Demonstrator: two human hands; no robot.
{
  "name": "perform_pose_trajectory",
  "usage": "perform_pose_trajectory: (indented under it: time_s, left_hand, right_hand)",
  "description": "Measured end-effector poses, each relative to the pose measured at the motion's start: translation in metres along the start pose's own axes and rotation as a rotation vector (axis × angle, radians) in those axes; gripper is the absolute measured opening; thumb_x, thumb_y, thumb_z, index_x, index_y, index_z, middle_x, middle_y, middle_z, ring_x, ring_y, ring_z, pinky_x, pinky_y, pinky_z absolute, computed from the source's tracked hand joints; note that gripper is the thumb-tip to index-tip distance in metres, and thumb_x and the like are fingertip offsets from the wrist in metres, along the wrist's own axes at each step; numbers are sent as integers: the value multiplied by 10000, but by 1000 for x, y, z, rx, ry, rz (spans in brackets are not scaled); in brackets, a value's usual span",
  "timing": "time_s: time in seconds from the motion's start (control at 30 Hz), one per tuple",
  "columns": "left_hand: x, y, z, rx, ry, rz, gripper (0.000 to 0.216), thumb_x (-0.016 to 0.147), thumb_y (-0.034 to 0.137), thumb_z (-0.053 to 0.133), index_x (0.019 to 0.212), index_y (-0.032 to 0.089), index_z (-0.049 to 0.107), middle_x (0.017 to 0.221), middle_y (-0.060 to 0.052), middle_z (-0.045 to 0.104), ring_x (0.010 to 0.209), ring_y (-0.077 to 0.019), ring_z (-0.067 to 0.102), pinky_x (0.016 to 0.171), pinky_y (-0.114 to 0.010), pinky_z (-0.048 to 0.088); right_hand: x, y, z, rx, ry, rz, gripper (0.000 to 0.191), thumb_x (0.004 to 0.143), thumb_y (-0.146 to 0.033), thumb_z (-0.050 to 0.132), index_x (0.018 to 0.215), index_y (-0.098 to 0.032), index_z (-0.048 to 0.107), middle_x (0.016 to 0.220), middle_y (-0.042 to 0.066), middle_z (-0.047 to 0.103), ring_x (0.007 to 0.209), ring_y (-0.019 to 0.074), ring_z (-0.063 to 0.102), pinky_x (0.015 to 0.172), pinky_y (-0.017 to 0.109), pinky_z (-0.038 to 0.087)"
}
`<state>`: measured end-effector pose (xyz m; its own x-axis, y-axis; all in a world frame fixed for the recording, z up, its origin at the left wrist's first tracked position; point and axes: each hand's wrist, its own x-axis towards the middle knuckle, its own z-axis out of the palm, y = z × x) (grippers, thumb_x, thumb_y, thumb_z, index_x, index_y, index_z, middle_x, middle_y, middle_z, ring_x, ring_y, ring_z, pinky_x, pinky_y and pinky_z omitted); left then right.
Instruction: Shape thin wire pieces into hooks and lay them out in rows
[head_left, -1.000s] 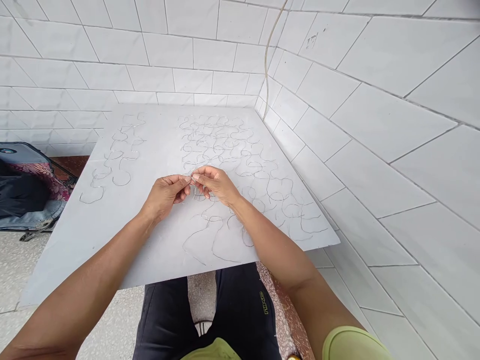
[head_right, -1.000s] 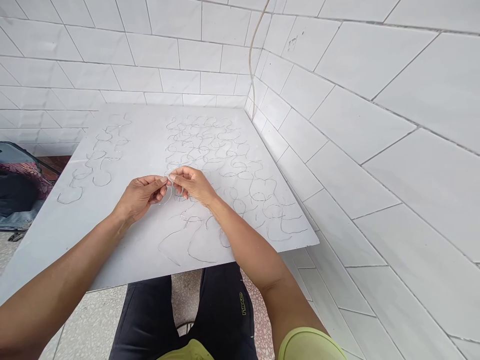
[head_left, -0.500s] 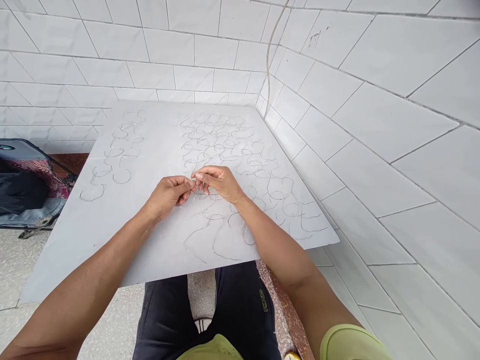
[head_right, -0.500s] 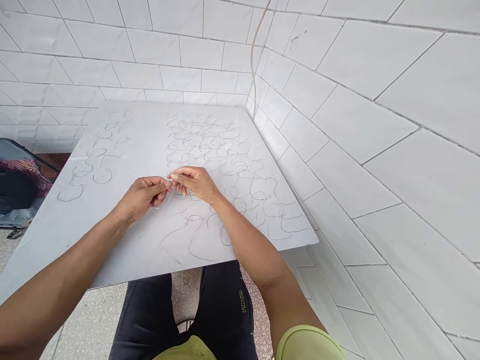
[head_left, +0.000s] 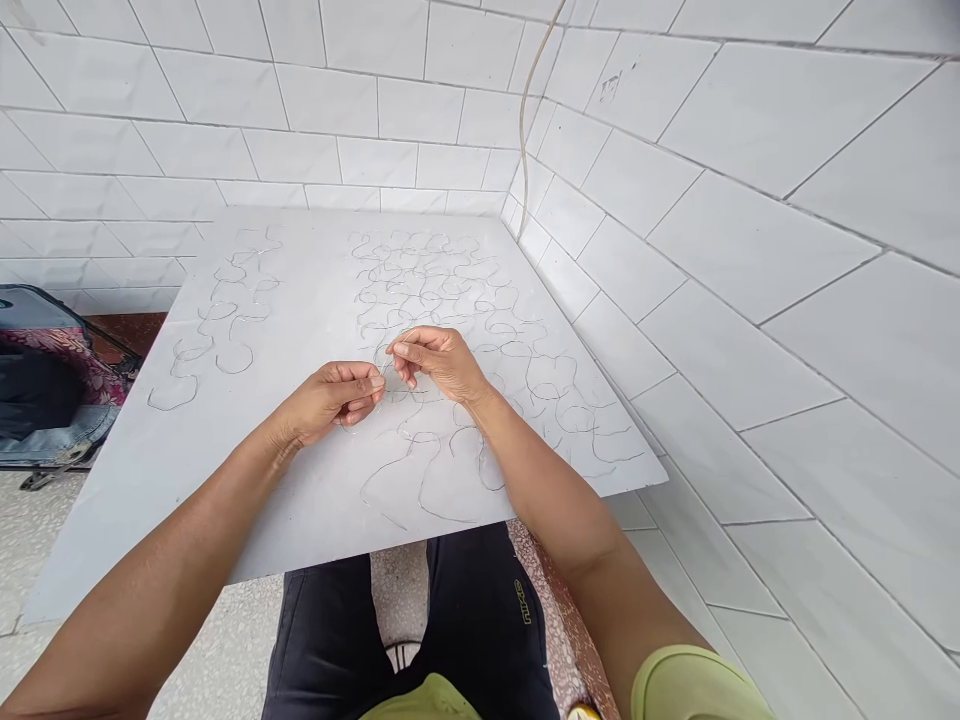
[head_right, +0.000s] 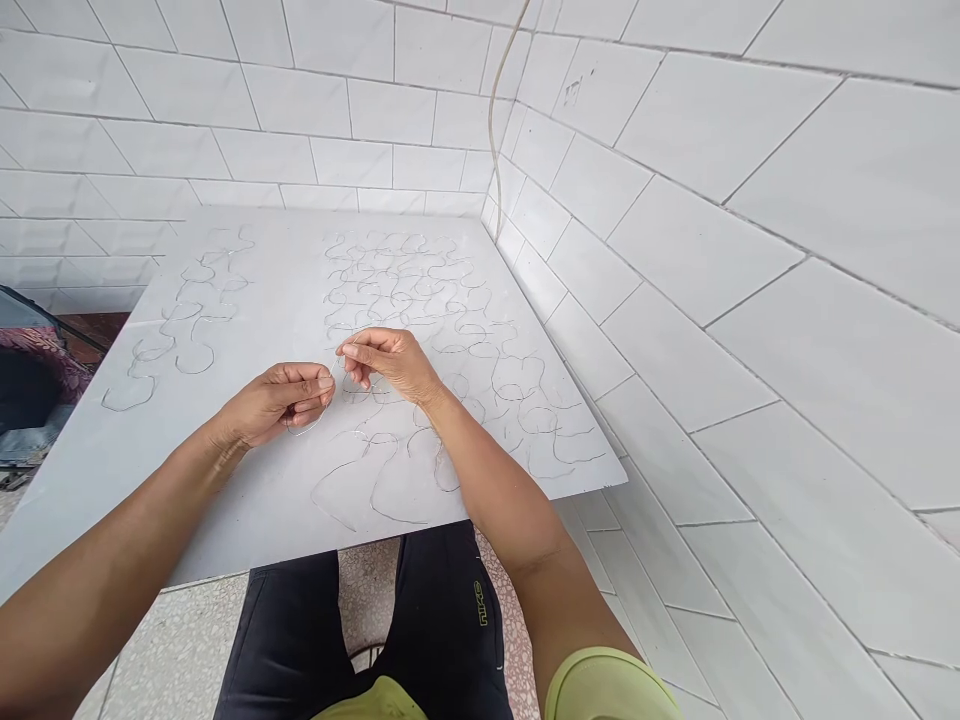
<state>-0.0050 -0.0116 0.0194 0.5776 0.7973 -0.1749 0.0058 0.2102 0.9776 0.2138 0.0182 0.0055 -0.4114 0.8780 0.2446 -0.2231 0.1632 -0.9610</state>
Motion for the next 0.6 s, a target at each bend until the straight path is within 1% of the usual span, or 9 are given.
perform_pose_trajectory:
  time_s: [0.1, 0.23, 0.37, 0.53, 0.6]
  left_hand:
    - [0, 0, 2, 3, -2, 2, 366, 862, 473, 770, 703, 181, 616, 600, 39, 309, 496, -73, 261, 492, -263, 157]
    - [1, 0, 5, 19, 24, 4, 367, 844, 486, 776, 715, 182, 617, 609, 24, 371, 489, -72, 277, 489, -263, 166]
    - [2, -2, 4, 25, 24, 7, 340, 868, 482, 752, 753, 185, 632, 595, 26, 374, 492, -81, 287, 498, -266, 173]
    - [0, -3, 7, 21, 6, 16, 320, 920, 469, 703, 780, 192, 627, 560, 31, 368, 506, -92, 281, 518, -276, 172]
    - [-1, -2, 11, 25, 15, 11, 324, 923, 476, 692, 780, 195, 619, 548, 32, 365, 505, -96, 280, 519, -278, 164]
  right_hand:
    - [-1, -1, 0, -54, 36, -30, 330, 863, -505, 790, 876, -179, 746, 803, 31, 699, 646, 130, 629, 542, 256, 524]
    - [-3, -2, 2, -175, 90, -32, 310, 884, -497, 767, 848, -191, 733, 797, 28, 703, 642, 127, 611, 566, 257, 523]
    - [-4, 3, 6, -318, 153, -109, 259, 929, -454, 722, 838, -212, 734, 798, 22, 704, 659, 132, 621, 590, 259, 509]
    - [-3, 15, 16, -466, 251, -206, 230, 964, -435, 675, 869, -246, 764, 823, 22, 719, 699, 148, 635, 723, 301, 546]
    - [-3, 18, 19, -476, 279, -211, 238, 968, -448, 664, 882, -254, 772, 842, 29, 721, 723, 156, 646, 729, 303, 553]
